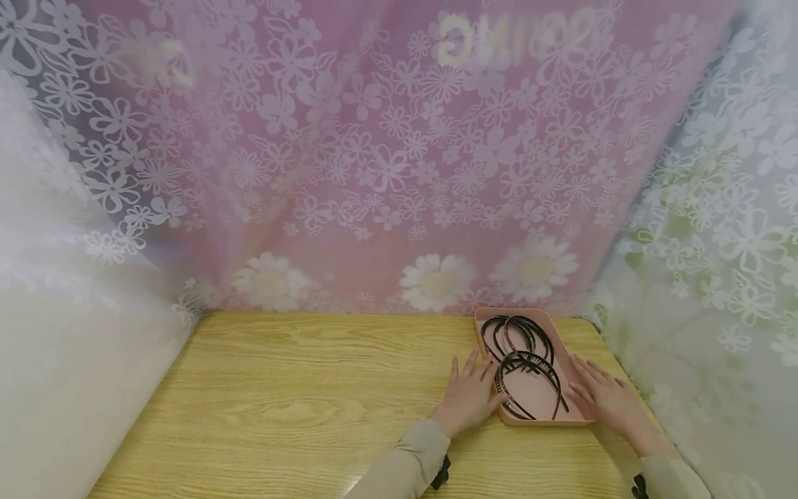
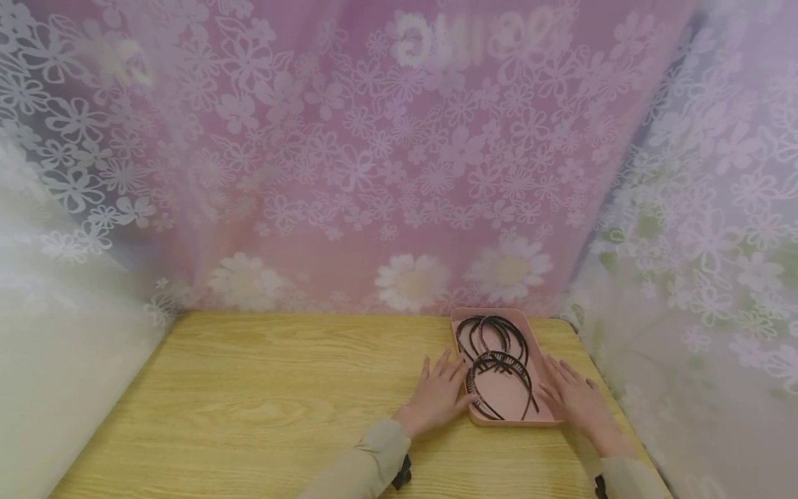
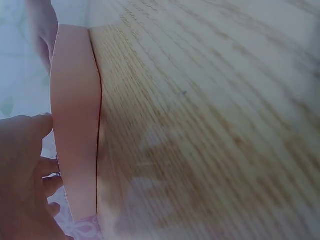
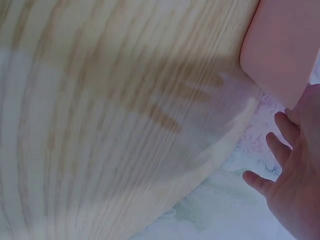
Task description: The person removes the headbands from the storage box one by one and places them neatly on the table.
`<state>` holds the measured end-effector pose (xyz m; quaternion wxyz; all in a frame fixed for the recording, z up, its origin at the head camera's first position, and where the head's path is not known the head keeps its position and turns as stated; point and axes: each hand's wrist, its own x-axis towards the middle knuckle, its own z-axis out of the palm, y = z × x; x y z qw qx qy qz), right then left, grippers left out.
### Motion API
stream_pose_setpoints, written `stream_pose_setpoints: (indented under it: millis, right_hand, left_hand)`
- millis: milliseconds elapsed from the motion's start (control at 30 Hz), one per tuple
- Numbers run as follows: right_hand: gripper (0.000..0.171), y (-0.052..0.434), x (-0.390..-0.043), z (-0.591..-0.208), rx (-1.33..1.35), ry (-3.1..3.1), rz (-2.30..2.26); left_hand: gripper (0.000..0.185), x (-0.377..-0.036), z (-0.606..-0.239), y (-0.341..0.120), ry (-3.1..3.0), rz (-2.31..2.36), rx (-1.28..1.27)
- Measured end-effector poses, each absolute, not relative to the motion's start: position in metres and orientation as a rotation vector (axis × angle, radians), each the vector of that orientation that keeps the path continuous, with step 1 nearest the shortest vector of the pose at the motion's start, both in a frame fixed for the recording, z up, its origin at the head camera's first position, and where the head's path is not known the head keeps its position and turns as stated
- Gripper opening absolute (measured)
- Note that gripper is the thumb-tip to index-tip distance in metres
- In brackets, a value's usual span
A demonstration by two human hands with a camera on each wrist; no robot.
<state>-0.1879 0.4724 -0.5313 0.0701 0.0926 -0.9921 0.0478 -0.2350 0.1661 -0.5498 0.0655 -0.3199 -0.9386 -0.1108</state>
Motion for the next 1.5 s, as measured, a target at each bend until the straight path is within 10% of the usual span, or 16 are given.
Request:
stream_pose_setpoints:
  millis: [1500]
  right_hand:
    - [0.066, 0.460, -0.183, -0.534, 0.326, -2.942, 0.174]
  left_hand:
    - [0.063, -0.227, -0.536, 0.147, -2.877, -0.145, -0.923]
